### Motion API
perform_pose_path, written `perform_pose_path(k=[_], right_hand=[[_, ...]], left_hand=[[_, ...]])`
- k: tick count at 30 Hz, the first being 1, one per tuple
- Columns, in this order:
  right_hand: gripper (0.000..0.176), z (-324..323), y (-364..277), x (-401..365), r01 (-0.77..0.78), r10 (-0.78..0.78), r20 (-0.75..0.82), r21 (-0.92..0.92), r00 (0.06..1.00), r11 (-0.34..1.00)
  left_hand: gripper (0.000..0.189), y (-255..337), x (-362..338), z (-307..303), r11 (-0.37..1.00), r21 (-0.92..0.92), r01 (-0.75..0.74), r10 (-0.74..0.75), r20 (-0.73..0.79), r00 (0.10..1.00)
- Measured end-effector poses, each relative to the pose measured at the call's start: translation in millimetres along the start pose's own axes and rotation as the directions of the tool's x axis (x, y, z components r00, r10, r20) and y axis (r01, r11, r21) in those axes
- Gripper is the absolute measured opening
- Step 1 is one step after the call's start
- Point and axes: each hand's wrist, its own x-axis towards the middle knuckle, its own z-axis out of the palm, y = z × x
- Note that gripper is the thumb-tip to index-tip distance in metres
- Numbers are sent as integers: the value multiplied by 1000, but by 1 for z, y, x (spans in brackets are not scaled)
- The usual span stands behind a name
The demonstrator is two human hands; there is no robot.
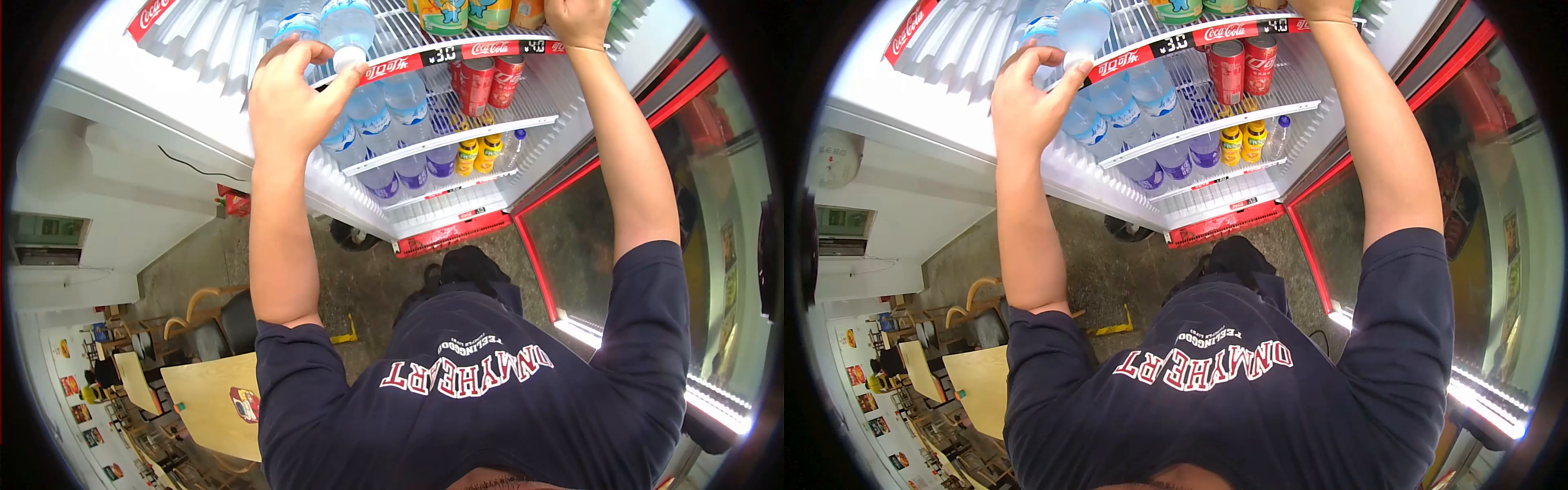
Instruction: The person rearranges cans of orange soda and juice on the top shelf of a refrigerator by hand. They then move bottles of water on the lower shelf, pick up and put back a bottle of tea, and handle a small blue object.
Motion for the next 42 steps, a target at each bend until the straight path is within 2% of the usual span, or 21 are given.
perform_pose_path(k=[2,4,5,6,10,12,16,19,21,22,25,26,29,31,35,42], right_hand=[[53,-1,0,1,13,-13,-5,-1,1000,1000],[53,0,1,1,22,-22,-13,33,1000,999],[53,1,2,0,26,-25,-16,53,1000,998],[52,2,3,-1,29,-28,-17,32,999,999],[49,3,1,-1,11,-10,-30,12,999,1000],[47,3,1,-2,-39,40,-14,66,999,997],[47,0,-1,0,-11,12,-15,32,1000,999],[46,3,2,-1,7,-6,-32,44,999,999],[45,2,2,-1,-18,18,-6,55,1000,998],[45,1,1,-2,-30,30,9,62,1000,998],[43,1,2,-1,10,-9,-5,55,1000,998],[42,0,2,0,3,-2,-6,54,1000,999],[42,-1,0,0,-18,18,-1,85,1000,996],[42,0,1,0,-23,23,5,140,1000,990],[44,-4,-3,3,-33,34,-5,104,999,994],[47,-7,0,0,-44,40,27,192,999,980]], left_hand=[[22,12,1,-10,994,-39,101,-100,9,995],[21,13,4,-23,995,-33,98,-99,-13,995],[24,14,6,-29,995,-28,99,-100,-23,995],[35,16,7,-33,999,2,34,-34,-86,996],[40,25,9,-49,992,-53,110,-113,-55,992],[42,27,9,-52,976,-173,133,-137,-10,991],[44,28,14,-61,915,-363,177,-172,45,984],[47,28,23,-70,970,-229,78,-51,123,991],[51,34,28,-74,993,12,-121,113,262,958],[54,36,28,-74,966,121,-229,176,343,923],[64,18,16,-58,793,479,-375,172,415,893],[70,13,13,-56,739,540,-403,149,452,879],[73,-7,12,-50,601,645,-473,173,473,864],[74,-9,13,-49,604,651,-460,137,484,864],[73,-5,15,-45,581,690,-432,55,496,867],[72,-7,12,-44,558,700,-446,101,476,874]])
